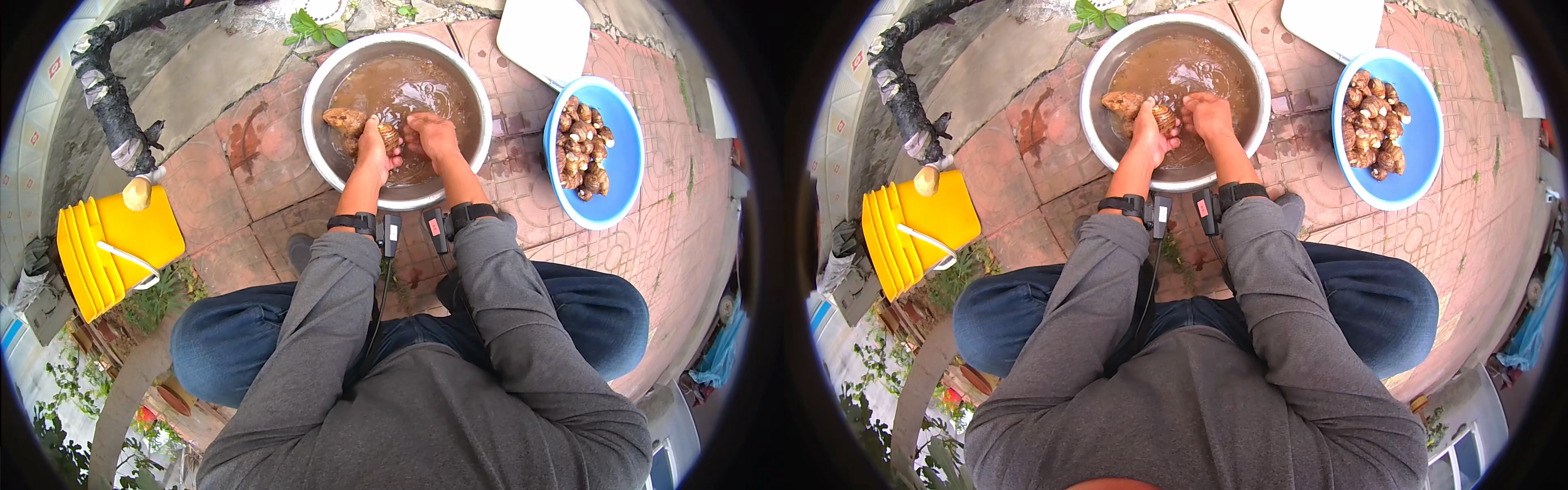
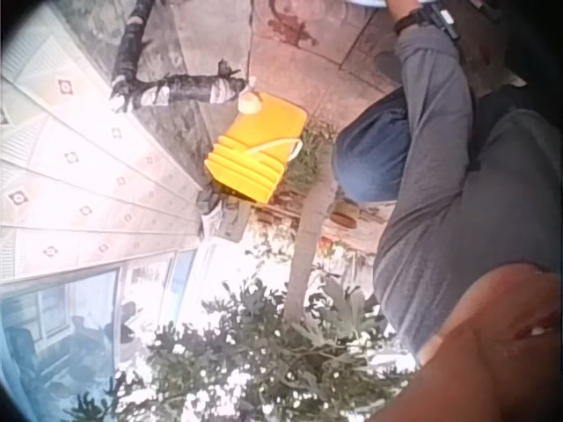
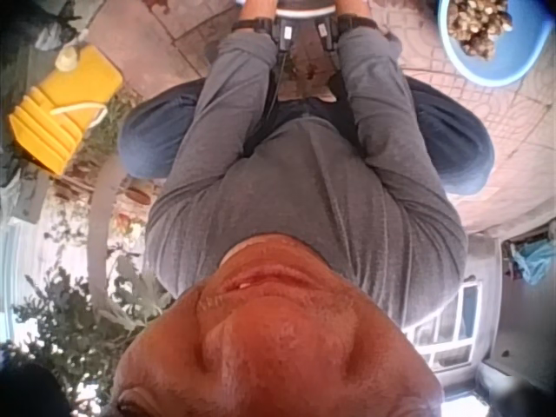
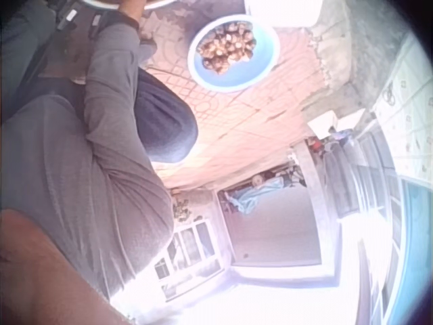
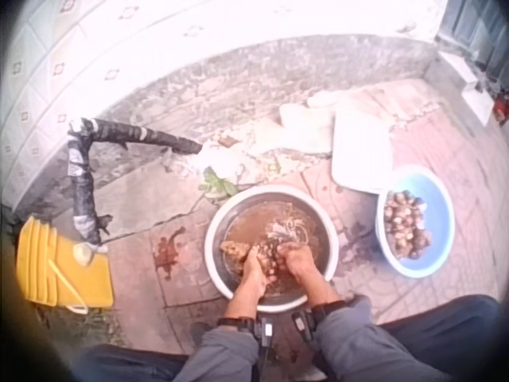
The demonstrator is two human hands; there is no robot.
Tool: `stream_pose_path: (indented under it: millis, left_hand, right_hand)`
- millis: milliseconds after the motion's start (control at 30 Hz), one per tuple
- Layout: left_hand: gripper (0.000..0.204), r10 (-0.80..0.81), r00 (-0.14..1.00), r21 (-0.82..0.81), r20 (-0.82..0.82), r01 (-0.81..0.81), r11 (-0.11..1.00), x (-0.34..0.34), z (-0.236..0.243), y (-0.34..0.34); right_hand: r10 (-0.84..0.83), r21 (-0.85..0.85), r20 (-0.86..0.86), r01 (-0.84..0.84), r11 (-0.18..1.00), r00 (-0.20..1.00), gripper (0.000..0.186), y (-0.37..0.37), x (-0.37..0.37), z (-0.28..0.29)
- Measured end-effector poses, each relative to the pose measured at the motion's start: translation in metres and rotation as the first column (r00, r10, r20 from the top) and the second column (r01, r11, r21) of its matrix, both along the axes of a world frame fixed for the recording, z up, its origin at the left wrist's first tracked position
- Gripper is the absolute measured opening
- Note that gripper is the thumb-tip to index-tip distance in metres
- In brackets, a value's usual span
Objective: The person sits on a tiled floor and peels small brown tubers by hand. They rub each tuber against a white block to remove the skin, then place the peeled items into a blue bowl. The process is repeated for multiple tubers.
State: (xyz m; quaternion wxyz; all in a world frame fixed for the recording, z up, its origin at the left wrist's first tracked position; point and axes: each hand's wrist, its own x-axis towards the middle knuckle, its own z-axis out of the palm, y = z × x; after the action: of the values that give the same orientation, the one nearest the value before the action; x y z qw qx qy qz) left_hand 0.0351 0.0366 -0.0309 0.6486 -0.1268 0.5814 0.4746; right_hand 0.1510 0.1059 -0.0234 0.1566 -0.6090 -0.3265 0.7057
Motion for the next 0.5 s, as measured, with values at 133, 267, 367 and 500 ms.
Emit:
stream_pose_path:
  millis: [133, 267, 367, 500]
  left_hand:
    - [0.043, 0.011, 0.988, 0.117, 0.157, -0.030, 0.993, -0.005, 0.000, -0.001]
    - [0.054, -0.112, 0.975, 0.174, 0.194, 0.078, 0.982, -0.008, 0.013, 0.000]
    - [0.061, -0.244, 0.948, 0.145, 0.204, 0.217, 0.965, -0.010, 0.028, 0.001]
    - [0.054, -0.161, 0.964, 0.233, 0.213, 0.110, 0.966, 0.007, 0.039, 0.001]
  right_hand:
    - [0.101, 0.211, -0.110, -0.076, 0.975, 0.989, 0.026, -0.005, -0.011, 0.019]
    - [0.316, 0.043, -0.250, -0.316, 0.948, 0.915, 0.043, -0.007, -0.007, 0.027]
    - [0.191, 0.006, -0.369, -0.204, 0.979, 0.910, 0.038, -0.008, -0.004, 0.024]
    - [0.038, -0.050, -0.259, -0.053, 0.997, 0.965, 0.028, -0.004, -0.002, 0.020]
